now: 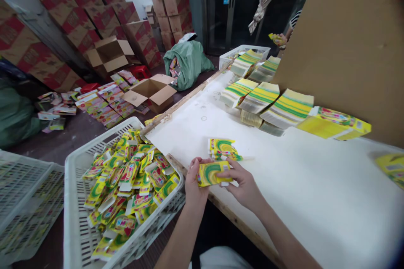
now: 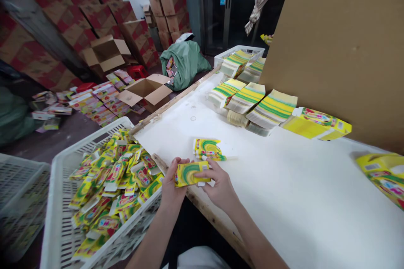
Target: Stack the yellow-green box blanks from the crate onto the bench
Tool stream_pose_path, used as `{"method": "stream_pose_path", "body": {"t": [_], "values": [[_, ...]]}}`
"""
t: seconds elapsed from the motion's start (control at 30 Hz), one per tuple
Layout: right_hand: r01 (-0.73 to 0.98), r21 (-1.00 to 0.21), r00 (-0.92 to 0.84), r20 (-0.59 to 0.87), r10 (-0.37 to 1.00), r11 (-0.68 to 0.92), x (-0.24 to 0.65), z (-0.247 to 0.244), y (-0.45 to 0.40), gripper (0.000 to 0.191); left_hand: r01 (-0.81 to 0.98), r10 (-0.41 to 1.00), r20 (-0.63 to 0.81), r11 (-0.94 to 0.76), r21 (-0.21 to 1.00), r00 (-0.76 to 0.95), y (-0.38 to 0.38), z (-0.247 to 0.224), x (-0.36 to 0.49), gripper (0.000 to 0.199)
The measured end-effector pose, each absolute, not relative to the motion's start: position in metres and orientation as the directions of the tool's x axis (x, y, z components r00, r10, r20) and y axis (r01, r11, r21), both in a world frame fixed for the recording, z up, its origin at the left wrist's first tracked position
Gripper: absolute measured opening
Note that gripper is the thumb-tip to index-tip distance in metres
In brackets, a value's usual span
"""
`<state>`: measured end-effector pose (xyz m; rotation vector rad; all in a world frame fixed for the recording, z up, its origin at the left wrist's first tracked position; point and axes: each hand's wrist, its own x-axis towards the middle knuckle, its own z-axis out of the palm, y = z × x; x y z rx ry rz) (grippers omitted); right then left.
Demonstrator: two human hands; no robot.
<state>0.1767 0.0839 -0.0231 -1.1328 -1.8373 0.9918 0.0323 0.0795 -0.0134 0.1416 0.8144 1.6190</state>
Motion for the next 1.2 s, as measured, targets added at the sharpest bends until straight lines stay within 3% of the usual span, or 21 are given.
{"method": "stream_pose_path", "body": {"t": [0.07, 0.17, 0.23, 0.3, 0.4, 0.47, 0.53, 0.63, 0.7, 0.83, 0.93, 1.03, 1.2], "values": [[0.295, -0.921, -0.25, 0.181, 0.951, 0.253, 0.165, -0.024, 0.084, 0.022, -0.769, 0.927, -0.294, 0.009, 0.64, -0.234, 0.076, -0.011, 0.035, 0.016], [0.29, -0.914, -0.299, 0.195, 0.934, 0.283, 0.155, -0.021, 0.085, 0.023, -0.656, 0.948, -0.212, 0.003, 0.755, -0.239, 0.073, -0.007, 0.028, 0.018], [0.315, -0.884, -0.377, 0.216, 0.901, 0.344, 0.158, -0.017, 0.091, 0.035, -0.556, 0.94, -0.177, -0.016, 0.831, -0.292, 0.073, -0.006, 0.011, 0.017], [0.37, -0.841, -0.373, 0.254, 0.893, 0.394, 0.169, -0.019, 0.102, 0.047, -0.388, 0.885, -0.109, -0.085, 0.918, -0.453, 0.072, -0.007, -0.019, 0.018], [0.63, -0.687, -0.19, 0.318, 0.929, 0.363, 0.192, -0.034, 0.126, 0.045, 0.138, 0.575, 0.185, -0.126, 0.982, -0.797, 0.068, -0.008, -0.08, 0.028], [0.791, -0.529, -0.172, 0.289, 0.942, 0.307, 0.204, -0.049, 0.139, 0.048, 0.425, 0.345, 0.394, 0.016, 0.905, -0.852, 0.065, -0.01, -0.115, 0.055], [0.816, -0.489, -0.19, 0.274, 0.943, 0.307, 0.208, -0.061, 0.146, 0.048, 0.515, 0.286, 0.47, 0.104, 0.851, -0.835, 0.061, -0.012, -0.132, 0.065], [0.802, -0.493, -0.22, 0.281, 0.934, 0.337, 0.206, -0.069, 0.147, 0.046, 0.496, 0.421, 0.419, 0.089, 0.864, -0.805, 0.058, -0.018, -0.116, 0.047], [0.794, -0.498, -0.23, 0.286, 0.93, 0.35, 0.205, -0.07, 0.147, 0.045, 0.298, 0.672, 0.23, -0.015, 0.955, -0.704, 0.06, -0.024, -0.087, 0.037], [0.856, -0.382, -0.253, 0.276, 0.927, 0.347, 0.208, -0.076, 0.153, 0.043, 0.31, 0.818, 0.19, -0.014, 0.951, -0.544, 0.071, -0.04, -0.035, 0.024], [0.868, -0.349, -0.282, 0.239, 0.929, 0.354, 0.21, -0.079, 0.16, 0.041, 0.486, 0.867, 0.212, 0.039, 0.873, -0.451, 0.075, -0.047, -0.026, 0.03], [0.881, -0.342, -0.266, 0.213, 0.94, 0.327, 0.208, -0.075, 0.164, 0.04, 0.658, 0.857, 0.227, 0.161, 0.735, -0.463, 0.078, -0.055, -0.046, 0.032], [0.879, -0.441, -0.127, 0.154, 0.98, 0.183, 0.209, -0.078, 0.165, 0.035, 0.686, 0.796, 0.13, 0.412, 0.599, -0.591, 0.077, -0.083, -0.098, 0.032]]}}
